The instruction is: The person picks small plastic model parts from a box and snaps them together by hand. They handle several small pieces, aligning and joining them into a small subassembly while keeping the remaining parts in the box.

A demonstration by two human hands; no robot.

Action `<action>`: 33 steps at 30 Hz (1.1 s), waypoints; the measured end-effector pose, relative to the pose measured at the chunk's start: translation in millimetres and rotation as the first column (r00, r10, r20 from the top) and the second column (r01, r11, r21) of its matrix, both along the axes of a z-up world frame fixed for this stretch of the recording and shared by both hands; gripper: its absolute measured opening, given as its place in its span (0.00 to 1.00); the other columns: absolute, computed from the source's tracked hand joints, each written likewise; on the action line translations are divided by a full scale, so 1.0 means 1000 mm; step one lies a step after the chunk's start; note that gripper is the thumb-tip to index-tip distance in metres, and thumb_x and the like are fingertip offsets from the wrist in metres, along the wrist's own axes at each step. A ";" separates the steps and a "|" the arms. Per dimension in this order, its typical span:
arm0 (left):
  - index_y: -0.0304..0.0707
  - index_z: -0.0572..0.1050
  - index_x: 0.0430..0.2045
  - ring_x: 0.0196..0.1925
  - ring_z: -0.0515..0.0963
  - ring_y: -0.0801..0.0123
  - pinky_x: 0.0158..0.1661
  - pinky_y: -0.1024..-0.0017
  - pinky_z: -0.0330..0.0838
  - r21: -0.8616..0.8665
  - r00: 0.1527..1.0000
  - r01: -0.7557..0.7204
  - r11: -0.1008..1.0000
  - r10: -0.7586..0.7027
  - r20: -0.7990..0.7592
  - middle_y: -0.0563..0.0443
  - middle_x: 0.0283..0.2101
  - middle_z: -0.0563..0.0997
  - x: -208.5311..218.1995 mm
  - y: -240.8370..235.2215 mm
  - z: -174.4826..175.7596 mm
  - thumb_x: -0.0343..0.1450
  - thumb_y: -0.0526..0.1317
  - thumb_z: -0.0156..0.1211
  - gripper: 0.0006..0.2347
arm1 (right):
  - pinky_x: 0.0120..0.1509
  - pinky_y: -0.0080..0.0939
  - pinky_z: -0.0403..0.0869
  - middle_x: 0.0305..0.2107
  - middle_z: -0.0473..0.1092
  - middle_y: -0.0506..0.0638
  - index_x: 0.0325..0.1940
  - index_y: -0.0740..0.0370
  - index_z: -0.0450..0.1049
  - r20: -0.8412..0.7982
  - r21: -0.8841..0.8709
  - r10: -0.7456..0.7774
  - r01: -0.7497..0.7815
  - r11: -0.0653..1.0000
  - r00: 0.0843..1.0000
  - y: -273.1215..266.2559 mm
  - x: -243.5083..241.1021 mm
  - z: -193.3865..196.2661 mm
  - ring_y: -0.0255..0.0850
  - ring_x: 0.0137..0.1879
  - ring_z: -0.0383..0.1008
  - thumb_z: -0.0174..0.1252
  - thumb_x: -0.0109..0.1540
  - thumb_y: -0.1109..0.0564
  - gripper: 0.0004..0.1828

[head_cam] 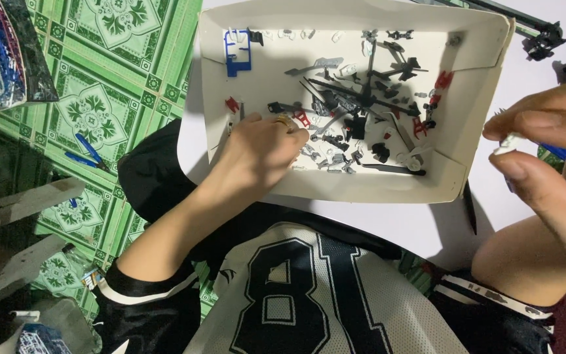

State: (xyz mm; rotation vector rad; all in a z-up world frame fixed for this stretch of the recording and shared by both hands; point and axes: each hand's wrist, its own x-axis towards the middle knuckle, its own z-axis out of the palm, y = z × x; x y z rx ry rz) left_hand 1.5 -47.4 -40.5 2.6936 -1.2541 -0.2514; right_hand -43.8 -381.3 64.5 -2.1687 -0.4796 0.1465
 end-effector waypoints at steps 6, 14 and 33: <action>0.40 0.64 0.13 0.10 0.59 0.70 0.33 0.63 0.75 0.122 0.969 0.036 0.992 -0.005 -0.245 0.60 0.08 0.57 0.007 0.000 0.005 0.61 0.21 0.46 0.11 | 0.70 0.47 0.69 0.54 0.61 0.64 0.63 0.65 0.55 -0.068 -0.017 0.020 -0.021 1.000 0.998 -0.003 0.002 0.002 0.50 0.58 0.70 0.47 0.66 0.65 0.21; 0.42 0.56 0.14 0.17 0.48 0.75 0.19 0.75 0.51 -0.331 0.998 -0.055 0.942 0.059 0.002 0.58 0.14 0.49 0.001 0.015 0.015 0.65 0.21 0.47 0.15 | 0.70 0.49 0.71 0.53 0.59 0.65 0.62 0.69 0.55 -0.043 0.007 0.017 -0.017 1.000 0.999 -0.014 -0.001 -0.010 0.53 0.57 0.69 0.47 0.66 0.68 0.20; 0.37 0.65 0.45 0.16 0.56 0.77 0.17 0.81 0.55 -0.392 0.994 0.065 0.918 -0.094 -0.055 0.61 0.16 0.59 0.011 -0.022 0.028 0.73 0.28 0.60 0.12 | 0.60 0.40 0.80 0.55 0.58 0.58 0.64 0.59 0.55 0.113 0.101 -0.071 0.060 0.993 0.991 -0.029 0.002 0.001 0.50 0.55 0.72 0.49 0.69 0.65 0.20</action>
